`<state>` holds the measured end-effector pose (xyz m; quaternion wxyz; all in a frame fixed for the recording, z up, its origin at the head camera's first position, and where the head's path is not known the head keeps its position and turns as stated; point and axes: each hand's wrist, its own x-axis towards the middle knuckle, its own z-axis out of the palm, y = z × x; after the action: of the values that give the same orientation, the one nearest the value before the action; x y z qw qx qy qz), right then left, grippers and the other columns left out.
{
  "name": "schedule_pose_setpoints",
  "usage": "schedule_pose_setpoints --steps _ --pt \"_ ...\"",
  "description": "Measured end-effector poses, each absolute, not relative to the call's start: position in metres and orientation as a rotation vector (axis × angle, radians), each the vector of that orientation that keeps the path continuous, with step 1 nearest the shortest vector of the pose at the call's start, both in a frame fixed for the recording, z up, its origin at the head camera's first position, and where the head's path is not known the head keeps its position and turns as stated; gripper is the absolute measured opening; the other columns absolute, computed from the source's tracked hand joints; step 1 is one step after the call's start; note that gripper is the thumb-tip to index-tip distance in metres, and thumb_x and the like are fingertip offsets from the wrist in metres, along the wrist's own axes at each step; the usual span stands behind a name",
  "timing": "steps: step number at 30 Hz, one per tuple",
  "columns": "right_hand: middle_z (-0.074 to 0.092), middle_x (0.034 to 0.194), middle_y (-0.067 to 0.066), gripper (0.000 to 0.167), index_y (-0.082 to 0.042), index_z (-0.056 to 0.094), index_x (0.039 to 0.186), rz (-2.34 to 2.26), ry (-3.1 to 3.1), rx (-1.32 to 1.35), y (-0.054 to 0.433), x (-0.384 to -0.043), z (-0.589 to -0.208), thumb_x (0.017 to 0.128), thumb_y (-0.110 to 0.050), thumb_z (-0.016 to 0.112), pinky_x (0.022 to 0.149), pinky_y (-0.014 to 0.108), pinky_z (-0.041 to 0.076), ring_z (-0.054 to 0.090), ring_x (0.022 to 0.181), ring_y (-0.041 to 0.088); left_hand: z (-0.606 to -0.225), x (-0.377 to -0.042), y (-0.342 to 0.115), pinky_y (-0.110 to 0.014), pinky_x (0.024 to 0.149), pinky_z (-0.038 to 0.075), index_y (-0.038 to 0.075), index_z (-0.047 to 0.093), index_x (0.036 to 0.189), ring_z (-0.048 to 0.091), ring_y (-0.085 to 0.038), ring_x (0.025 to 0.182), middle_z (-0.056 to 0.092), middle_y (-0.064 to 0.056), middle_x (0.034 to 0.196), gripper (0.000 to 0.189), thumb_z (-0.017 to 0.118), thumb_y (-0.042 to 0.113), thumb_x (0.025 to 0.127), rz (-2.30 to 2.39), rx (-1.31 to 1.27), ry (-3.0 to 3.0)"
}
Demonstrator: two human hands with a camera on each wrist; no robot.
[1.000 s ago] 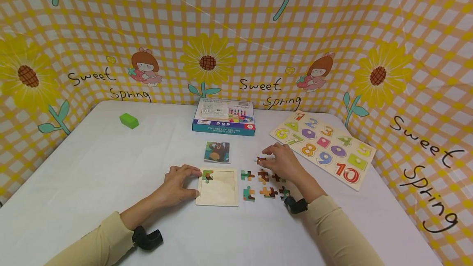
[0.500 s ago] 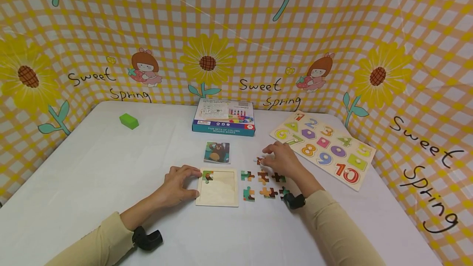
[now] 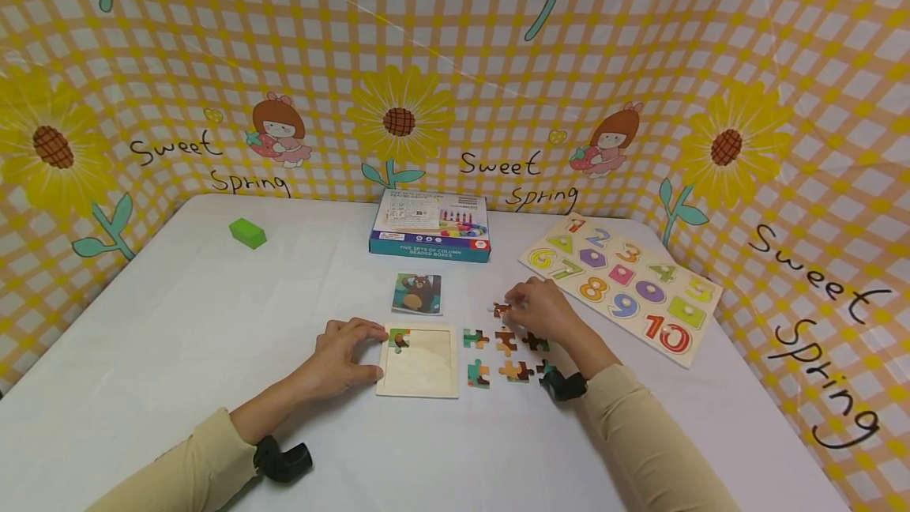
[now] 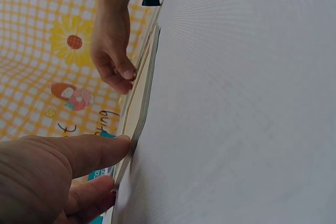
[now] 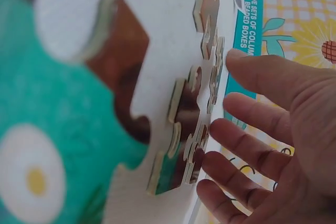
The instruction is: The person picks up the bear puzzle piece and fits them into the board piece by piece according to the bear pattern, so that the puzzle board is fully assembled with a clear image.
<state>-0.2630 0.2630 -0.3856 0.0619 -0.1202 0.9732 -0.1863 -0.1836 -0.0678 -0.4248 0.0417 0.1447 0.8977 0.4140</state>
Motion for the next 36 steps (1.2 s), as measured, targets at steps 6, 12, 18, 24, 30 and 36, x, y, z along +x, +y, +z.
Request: schedule_pose_setpoints --steps 6,12,18,24,30,36 --pt "0.059 0.109 0.014 0.031 -0.006 0.066 0.113 -0.561 2.941 -0.394 0.266 -0.2616 -0.3869 0.085 -0.02 0.067 0.083 0.042 0.044 0.05 0.099 0.026 -0.4246 -0.1835 -0.068 -0.053 0.098 0.021 0.01 0.063 0.115 0.035 -0.029 0.115 0.056 -0.004 0.127 0.045 0.076 0.012 0.072 1.266 0.45 2.746" --pt "0.058 0.109 0.014 0.03 -0.005 0.067 0.112 -0.552 2.949 -0.436 0.268 -0.2602 -0.3875 0.085 -0.018 0.067 0.08 0.039 0.042 0.048 0.098 0.026 -0.4246 -0.1837 -0.068 -0.053 0.098 0.021 0.01 0.063 0.115 0.035 -0.03 0.116 0.056 -0.004 0.127 0.045 0.076 0.013 0.072 1.25 0.457 2.753" --pt "0.058 0.108 0.013 0.029 -0.006 0.068 0.111 -0.536 2.957 -0.439 0.2688 -0.2605 -0.3887 0.085 -0.018 0.067 0.074 0.033 0.038 0.046 0.095 0.025 -0.4247 -0.1833 -0.0682 -0.053 0.099 0.02 0.01 0.063 0.114 0.035 -0.03 0.117 0.056 -0.004 0.127 0.045 0.076 0.012 0.071 1.254 0.455 2.753" --pt "0.058 0.107 0.012 0.027 -0.006 0.068 0.11 -0.535 2.968 -0.451 0.2698 -0.2613 -0.3902 0.085 -0.018 0.066 0.074 0.033 0.038 0.046 0.095 0.025 -0.4248 -0.1836 -0.0682 -0.053 0.099 0.02 0.01 0.063 0.115 0.035 -0.03 0.117 0.055 -0.004 0.127 0.045 0.076 0.013 0.072 1.265 0.452 2.747" --pt "0.059 0.106 0.012 0.027 -0.006 0.068 0.109 -0.524 2.978 -0.465 0.2698 -0.2615 -0.3907 0.086 -0.019 0.066 0.074 0.032 0.038 0.046 0.094 0.025 -0.4252 -0.1836 -0.0682 -0.053 0.099 0.02 0.01 0.063 0.115 0.035 -0.03 0.116 0.055 -0.004 0.128 0.045 0.076 0.013 0.072 1.263 0.454 2.746" --pt "0.059 0.108 0.012 0.028 -0.006 0.068 0.11 -0.555 2.976 -0.435 0.2691 -0.2606 -0.391 0.086 -0.02 0.066 0.076 0.035 0.04 0.047 0.097 0.026 -0.425 -0.1834 -0.068 -0.053 0.098 0.021 0.009 0.063 0.115 0.035 -0.029 0.117 0.055 -0.004 0.127 0.045 0.076 0.013 0.072 1.266 0.454 2.747"
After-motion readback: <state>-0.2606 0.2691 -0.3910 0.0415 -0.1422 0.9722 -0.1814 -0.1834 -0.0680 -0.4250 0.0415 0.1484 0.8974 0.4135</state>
